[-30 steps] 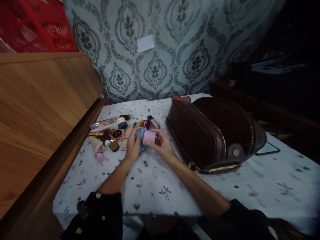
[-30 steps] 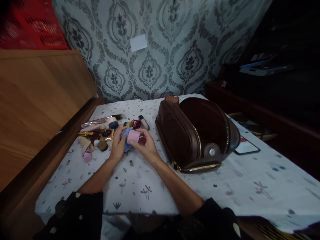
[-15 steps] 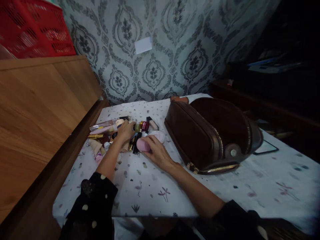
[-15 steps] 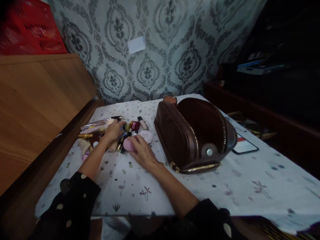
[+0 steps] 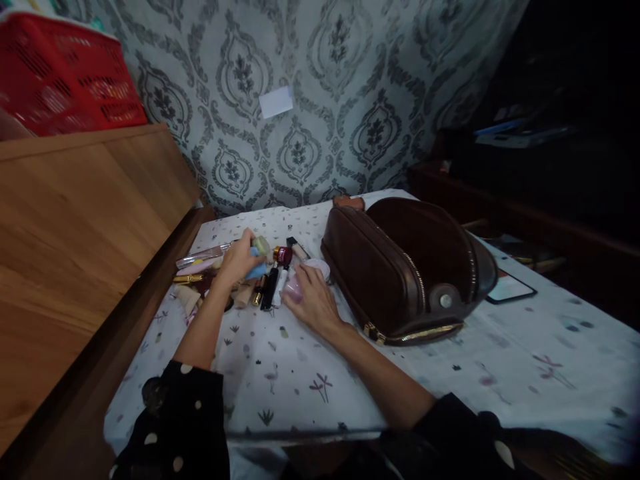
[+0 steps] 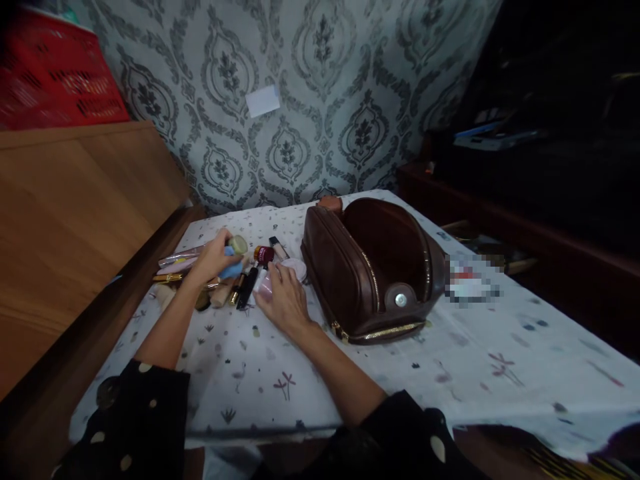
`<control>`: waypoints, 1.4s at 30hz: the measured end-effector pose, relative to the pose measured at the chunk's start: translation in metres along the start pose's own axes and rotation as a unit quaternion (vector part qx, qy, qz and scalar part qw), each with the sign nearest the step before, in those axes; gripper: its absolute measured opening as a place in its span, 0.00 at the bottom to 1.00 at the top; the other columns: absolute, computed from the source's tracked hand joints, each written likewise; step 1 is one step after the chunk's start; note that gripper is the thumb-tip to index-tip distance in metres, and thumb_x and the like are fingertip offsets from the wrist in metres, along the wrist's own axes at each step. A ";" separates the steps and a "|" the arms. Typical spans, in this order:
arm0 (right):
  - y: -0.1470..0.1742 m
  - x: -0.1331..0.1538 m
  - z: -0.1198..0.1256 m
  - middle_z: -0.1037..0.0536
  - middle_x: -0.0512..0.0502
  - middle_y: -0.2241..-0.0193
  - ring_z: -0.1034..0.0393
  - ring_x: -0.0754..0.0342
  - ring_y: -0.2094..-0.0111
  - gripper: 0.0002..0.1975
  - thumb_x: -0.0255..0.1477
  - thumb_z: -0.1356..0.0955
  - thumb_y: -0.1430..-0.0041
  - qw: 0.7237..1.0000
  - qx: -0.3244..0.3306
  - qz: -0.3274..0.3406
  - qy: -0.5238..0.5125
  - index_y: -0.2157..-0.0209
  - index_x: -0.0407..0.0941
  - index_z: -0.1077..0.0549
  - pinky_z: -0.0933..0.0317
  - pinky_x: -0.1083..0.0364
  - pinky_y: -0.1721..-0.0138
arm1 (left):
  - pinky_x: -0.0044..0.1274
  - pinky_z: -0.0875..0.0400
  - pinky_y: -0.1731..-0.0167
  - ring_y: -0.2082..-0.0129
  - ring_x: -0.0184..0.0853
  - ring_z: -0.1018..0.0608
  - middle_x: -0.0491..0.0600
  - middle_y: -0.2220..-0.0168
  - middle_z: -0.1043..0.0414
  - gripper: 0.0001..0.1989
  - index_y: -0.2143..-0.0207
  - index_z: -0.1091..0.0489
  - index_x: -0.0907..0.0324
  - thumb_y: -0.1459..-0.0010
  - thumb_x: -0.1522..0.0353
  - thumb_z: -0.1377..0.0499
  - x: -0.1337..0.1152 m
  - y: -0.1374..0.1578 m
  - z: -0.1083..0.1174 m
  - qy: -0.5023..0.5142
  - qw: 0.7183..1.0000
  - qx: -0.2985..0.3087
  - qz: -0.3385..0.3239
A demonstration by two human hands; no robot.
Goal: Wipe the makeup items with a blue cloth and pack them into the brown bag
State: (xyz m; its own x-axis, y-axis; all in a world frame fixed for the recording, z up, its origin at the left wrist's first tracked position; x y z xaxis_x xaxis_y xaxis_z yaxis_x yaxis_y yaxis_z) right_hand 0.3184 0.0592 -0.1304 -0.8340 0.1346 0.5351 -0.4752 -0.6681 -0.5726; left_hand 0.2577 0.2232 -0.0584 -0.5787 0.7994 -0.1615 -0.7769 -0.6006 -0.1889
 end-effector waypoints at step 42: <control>0.002 -0.010 -0.033 0.29 0.39 0.57 0.30 0.42 0.55 0.28 0.37 0.30 0.46 0.989 0.118 0.038 -0.075 0.44 0.42 0.29 0.32 0.45 0.52 | 0.34 0.29 0.56 0.50 0.50 0.23 0.62 0.42 0.36 0.24 0.36 0.38 0.49 0.34 0.64 0.48 0.120 0.049 0.011 -0.167 0.969 -0.024 0.181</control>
State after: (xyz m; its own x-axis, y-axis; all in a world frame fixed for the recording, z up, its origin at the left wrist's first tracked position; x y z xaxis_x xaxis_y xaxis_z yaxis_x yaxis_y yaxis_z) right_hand 0.3166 0.0801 -0.1575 -0.8059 -0.0214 0.5916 -0.3186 -0.8265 -0.4640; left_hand 0.1474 0.2902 -0.0766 -0.8650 0.4927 0.0952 -0.5009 -0.8360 -0.2242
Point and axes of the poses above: each hand's wrist, its own y-axis away from the middle knuckle, its own z-axis out of the back of the hand, x = y × z, the point moved 10 cm from there along -y, towards the middle knuckle
